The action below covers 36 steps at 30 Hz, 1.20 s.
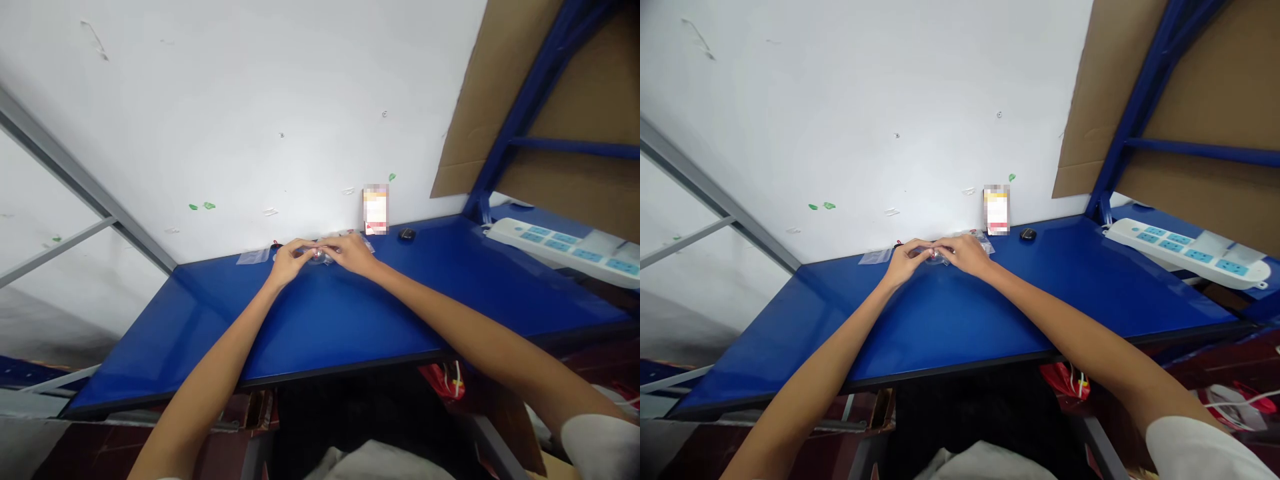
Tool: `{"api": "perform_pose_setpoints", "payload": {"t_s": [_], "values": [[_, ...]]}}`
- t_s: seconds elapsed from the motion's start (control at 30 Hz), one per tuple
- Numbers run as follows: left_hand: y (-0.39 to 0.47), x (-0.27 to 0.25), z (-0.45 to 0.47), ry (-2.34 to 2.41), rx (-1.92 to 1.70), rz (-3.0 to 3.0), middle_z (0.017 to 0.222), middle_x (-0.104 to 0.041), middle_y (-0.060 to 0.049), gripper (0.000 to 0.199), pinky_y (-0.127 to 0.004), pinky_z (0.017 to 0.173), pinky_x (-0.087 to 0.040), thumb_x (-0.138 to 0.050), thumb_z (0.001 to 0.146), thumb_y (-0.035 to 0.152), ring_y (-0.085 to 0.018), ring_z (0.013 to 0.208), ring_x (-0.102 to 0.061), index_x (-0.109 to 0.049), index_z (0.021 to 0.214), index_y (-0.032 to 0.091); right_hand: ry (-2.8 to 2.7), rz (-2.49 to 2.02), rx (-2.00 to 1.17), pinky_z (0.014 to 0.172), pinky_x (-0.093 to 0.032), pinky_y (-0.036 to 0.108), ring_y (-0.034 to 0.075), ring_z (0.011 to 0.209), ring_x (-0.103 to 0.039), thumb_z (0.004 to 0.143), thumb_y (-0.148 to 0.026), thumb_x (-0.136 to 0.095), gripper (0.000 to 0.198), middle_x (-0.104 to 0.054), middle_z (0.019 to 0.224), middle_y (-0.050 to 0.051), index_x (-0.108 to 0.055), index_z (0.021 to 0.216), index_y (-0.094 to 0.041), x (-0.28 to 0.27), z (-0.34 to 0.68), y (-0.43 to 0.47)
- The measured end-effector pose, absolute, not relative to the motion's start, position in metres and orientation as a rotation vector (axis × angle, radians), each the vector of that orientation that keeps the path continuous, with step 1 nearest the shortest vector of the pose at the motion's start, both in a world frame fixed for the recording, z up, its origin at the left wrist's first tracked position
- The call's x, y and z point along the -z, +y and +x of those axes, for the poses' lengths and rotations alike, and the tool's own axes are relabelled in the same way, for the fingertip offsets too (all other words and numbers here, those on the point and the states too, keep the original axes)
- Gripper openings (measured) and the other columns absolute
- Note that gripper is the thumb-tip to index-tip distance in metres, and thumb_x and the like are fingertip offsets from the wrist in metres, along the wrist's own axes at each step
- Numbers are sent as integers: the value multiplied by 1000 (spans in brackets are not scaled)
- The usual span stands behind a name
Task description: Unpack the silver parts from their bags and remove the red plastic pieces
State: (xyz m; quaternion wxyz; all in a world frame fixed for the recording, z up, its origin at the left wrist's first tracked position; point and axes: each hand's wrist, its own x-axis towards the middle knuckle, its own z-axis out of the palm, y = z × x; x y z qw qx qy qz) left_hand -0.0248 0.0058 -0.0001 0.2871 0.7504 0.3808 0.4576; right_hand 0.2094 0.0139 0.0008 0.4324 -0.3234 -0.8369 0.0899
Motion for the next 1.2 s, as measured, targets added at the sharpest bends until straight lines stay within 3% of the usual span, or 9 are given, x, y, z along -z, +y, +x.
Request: {"api": "perform_pose_setpoints", "payload": {"t_s": [0.17, 0.33, 0.5, 0.6, 0.73, 0.83, 1.03, 1.2], "values": [[11, 5, -28, 1019, -1094, 1880, 94, -80, -8, 44, -33, 72, -59, -83, 86, 55, -21, 78, -71, -81, 106, 15, -2018, -821, -374, 88, -59, 30, 21, 93, -81, 101, -23, -71, 20, -86, 110, -1, -86, 111, -30, -2, 212, 19], [13, 10, -30, 998, -1162, 1809, 97, -80, -8, 42, -31, 74, -57, -90, 80, 49, -19, 80, -70, -81, 105, 16, -2010, -820, -424, 87, -60, 31, 20, 91, -81, 99, -21, -72, 20, -86, 107, -1, -86, 109, -29, 6, 212, 24], [15, 6, -33, 1069, -1203, 1837, 83, -78, -6, 30, -30, 68, -53, -87, 82, 44, -18, 71, -66, -81, 92, 16, -1970, -811, -483, 86, -61, 32, 20, 91, -80, 100, -25, -72, 19, -85, 109, 2, -84, 115, -28, 17, 203, 24], [18, 5, -38, 1232, -1345, 1875, 85, -77, -6, 25, -30, 66, -53, -80, 87, 41, -18, 72, -67, -80, 92, 17, -1926, -830, -432, 90, -61, 34, 21, 97, -78, 100, -27, -72, 26, -81, 120, 5, -78, 125, -26, 13, 203, 25], [20, 12, -41, 1536, -1502, 2060, 90, -75, -4, 10, -30, 74, -53, -69, 93, 29, -18, 77, -67, -75, 90, 21, -1933, -926, -265, 93, -58, 34, 21, 99, -74, 102, -15, -57, 30, -78, 122, 7, -77, 123, -23, 5, 214, 30], [24, 21, -34, 1661, -1370, 2265, 88, -70, -3, 8, -31, 77, -51, -65, 90, 16, -18, 77, -64, -70, 87, 21, -2048, -1014, -148, 100, -54, 35, 23, 109, -71, 99, -7, -52, 35, -77, 121, 8, -78, 117, -22, 6, 225, 37], [53, 21, -9, 1719, -944, 2514, 98, -70, -9, 21, -35, 91, -52, -58, 88, 6, -24, 99, -67, -71, 92, 21, -2220, -1125, -104, 102, -50, 34, 24, 111, -68, 97, -4, -53, 34, -78, 114, 8, -81, 106, -22, 15, 232, 46], [80, 3, -5, 1579, -730, 2405, 95, -77, -8, 25, -36, 91, -57, -69, 80, 7, -24, 92, -72, -76, 101, 18, -2194, -1094, -102, 99, -50, 33, 23, 108, -68, 96, -2, -54, 34, -78, 111, 7, -81, 103, -21, 15, 232, 47]]}}
